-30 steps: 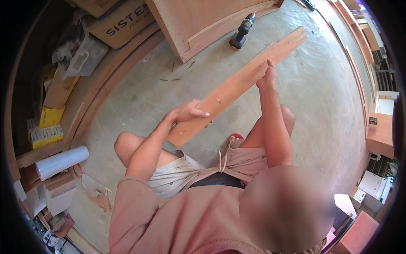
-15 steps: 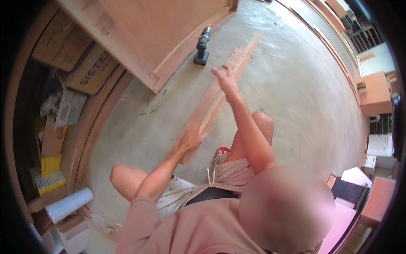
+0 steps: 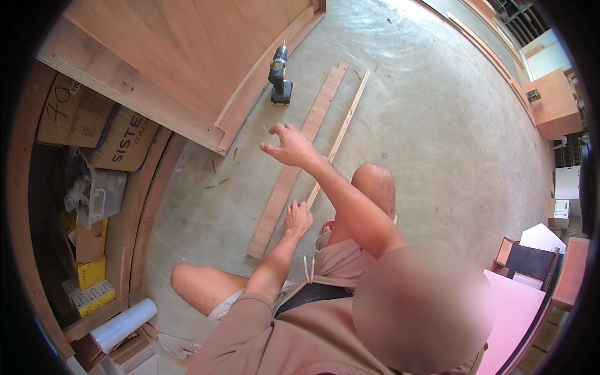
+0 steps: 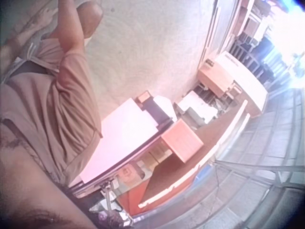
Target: The person sits on the floor and uses a cordless drill to drive screws into a long wooden plank. They align the plank, drill multiple screws along its length, and adjust the drill bit between actions.
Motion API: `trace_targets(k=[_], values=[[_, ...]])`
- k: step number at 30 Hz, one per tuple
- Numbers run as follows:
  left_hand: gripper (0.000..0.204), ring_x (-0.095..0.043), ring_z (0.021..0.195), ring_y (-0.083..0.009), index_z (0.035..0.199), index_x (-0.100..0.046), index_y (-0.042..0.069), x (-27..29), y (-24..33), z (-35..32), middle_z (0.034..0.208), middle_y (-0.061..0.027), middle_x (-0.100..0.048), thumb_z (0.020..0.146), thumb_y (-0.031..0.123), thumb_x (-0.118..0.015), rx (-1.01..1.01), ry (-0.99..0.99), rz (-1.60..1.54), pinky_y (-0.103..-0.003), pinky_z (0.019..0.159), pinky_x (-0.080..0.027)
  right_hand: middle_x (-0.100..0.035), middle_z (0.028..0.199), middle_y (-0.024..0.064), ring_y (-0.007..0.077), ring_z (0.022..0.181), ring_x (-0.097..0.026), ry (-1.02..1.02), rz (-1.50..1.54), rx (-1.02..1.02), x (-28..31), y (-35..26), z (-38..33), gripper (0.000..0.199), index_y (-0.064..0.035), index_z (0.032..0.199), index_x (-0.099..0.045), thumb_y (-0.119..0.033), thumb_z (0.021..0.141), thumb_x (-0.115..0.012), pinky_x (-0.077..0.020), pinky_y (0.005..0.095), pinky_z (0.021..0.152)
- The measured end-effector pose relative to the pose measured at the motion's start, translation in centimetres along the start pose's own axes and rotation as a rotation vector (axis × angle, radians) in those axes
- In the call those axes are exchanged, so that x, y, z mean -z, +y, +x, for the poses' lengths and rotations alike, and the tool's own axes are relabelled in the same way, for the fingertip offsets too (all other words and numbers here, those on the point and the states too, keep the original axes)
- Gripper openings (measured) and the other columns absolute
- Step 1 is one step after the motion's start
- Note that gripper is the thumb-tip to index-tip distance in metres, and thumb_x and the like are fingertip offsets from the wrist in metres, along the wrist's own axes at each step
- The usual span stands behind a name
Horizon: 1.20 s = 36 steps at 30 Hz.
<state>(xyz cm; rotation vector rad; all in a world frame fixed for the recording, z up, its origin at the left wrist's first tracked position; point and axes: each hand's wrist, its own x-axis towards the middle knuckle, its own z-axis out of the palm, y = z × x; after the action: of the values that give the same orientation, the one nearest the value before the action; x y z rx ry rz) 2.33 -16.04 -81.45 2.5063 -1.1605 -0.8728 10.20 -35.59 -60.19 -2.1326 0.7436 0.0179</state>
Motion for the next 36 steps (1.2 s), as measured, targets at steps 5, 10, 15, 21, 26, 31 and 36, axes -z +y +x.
trace_targets(k=[5,10,15,21,26,31,36], values=[[0.046,-0.06,0.12,-0.0448,0.133,-0.057,0.009,-0.3,-0.3,0.0,0.128,-0.0214,-0.058,0.095,0.032,-0.065,0.049,-0.088,0.009,-0.06,0.098,-0.053,-0.061,0.137,0.0215,0.0377,0.122,-0.064,0.002,-0.117,-0.004,-0.2,0.8,0.0,0.067,-0.0057,0.14,-0.059,-0.055,0.096,-0.068,-0.0521,0.0463,0.103],[0.059,-0.06,0.126,-0.0434,0.14,-0.053,0.009,0.9,-0.4,-1.5,0.137,-0.0204,-0.057,0.095,0.044,-0.067,0.081,-0.023,-0.086,-0.058,0.099,-0.053,-0.062,0.136,0.0208,0.0371,0.127,-0.062,-0.01,-0.106,-0.007,0.1,0.7,-0.2,0.067,-0.0052,0.141,-0.059,-0.052,0.094,-0.071,-0.0532,0.0475,0.104],[0.067,-0.054,0.129,-0.0434,0.141,-0.051,0.006,2.9,-6.8,-2.6,0.138,-0.0234,-0.054,0.093,0.045,-0.074,0.296,0.235,-0.102,-0.056,0.105,-0.049,-0.064,0.133,0.0229,0.0389,0.124,-0.063,0.025,-0.152,0.066,-0.7,1.0,0.9,0.068,-0.004,0.138,-0.06,-0.053,0.093,-0.072,-0.0527,0.0477,0.104],[0.096,-0.046,0.135,-0.0392,0.144,-0.038,0.006,4.7,-10.1,-6.5,0.143,-0.0179,-0.045,0.073,0.041,-0.094,0.736,0.019,-0.009,-0.054,0.108,-0.048,-0.067,0.131,0.024,0.0387,0.123,-0.065,0.042,-0.121,0.024,0.8,1.6,1.2,0.068,-0.0022,0.137,-0.062,-0.054,0.093,-0.072,-0.0525,0.0453,0.103],[0.09,-0.052,0.132,-0.0366,0.139,-0.042,0.01,0.8,-13.9,-9.5,0.138,-0.0163,-0.051,0.071,0.035,-0.095,0.757,-0.055,0.119,-0.051,0.108,-0.049,-0.068,0.133,0.0234,0.0366,0.124,-0.066,0.016,-0.116,0.022,0.7,0.0,1.2,0.071,-0.0008,0.138,-0.061,-0.056,0.094,-0.071,-0.0525,0.0441,0.104],[0.079,-0.061,0.124,-0.0374,0.132,-0.047,0.008,2.1,-13.4,-9.9,0.129,-0.0198,-0.061,0.071,0.027,-0.093,0.69,-0.006,0.135,-0.05,0.104,-0.053,-0.069,0.131,0.0235,0.0363,0.124,-0.067,-0.022,-0.107,0.024,0.3,0.2,1.8,0.073,-0.0002,0.139,-0.061,-0.056,0.093,-0.071,-0.0527,0.0447,0.104],[0.073,-0.066,0.117,-0.0389,0.123,-0.054,0.003,10.3,-12.9,-11.5,0.116,-0.0193,-0.069,0.071,0.035,-0.095,0.563,-0.08,-0.084,-0.049,0.098,-0.055,-0.066,0.134,0.0272,0.0381,0.131,-0.062,-0.104,-0.106,-0.072,-2.1,1.7,2.7,0.08,0.0016,0.14,-0.059,-0.059,0.09,-0.073,-0.0509,0.0469,0.106]])
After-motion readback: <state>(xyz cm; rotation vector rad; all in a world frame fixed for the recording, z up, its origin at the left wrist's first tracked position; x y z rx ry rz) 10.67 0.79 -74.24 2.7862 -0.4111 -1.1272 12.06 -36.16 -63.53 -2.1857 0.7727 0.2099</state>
